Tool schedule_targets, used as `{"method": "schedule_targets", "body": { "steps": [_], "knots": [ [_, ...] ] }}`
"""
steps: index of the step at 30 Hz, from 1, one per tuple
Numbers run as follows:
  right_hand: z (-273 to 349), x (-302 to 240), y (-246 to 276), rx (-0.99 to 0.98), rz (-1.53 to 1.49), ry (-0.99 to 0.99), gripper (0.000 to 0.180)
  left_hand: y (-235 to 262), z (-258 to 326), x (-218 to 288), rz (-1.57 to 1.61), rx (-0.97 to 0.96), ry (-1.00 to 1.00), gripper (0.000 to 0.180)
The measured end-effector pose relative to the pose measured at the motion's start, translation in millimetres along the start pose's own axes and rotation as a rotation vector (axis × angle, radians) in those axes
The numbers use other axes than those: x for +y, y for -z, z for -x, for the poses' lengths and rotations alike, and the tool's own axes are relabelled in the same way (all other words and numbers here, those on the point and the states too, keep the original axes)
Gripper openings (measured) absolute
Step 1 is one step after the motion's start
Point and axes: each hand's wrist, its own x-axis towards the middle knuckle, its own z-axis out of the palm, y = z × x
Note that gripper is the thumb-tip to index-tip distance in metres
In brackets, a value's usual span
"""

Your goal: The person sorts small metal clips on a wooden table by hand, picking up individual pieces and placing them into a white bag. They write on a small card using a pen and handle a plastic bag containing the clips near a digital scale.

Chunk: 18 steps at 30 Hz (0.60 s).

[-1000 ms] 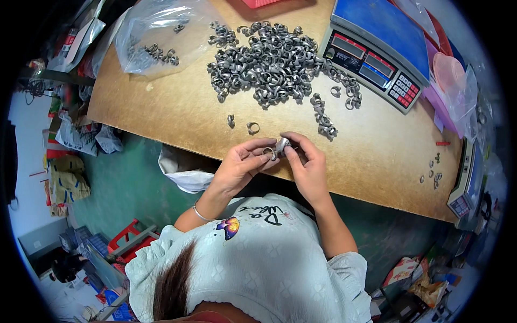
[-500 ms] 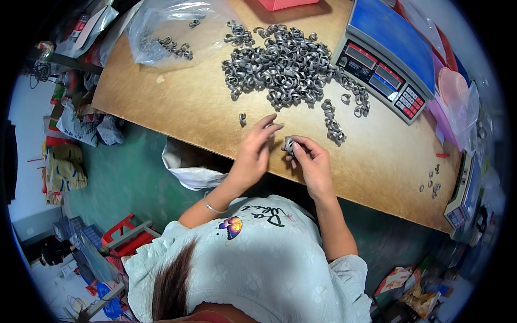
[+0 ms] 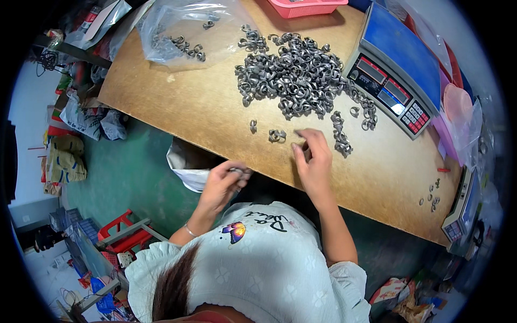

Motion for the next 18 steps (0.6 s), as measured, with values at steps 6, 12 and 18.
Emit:
{"method": "schedule_targets", "body": {
  "steps": [6,12,18],
  "knots": [
    [-13.9,-4.5,-19.4,-0.108,0.287,0.214,0.051,142.0,-49.0,-67.2,-1.048,0.515,-0.429,0.024],
    [-11.1,12.5,-23.7,-0.047,0.372,0.22,0.054,94.0,-49.4,-19.7,-1.599,0.141,-0.181,0.026],
    [-9.6,24.4,-22.4,-0.027,0.111,0.108,0.045,-45.3,-17.8,33.0,-1.308,-0.091,-0.776,0.031]
  ]
}}
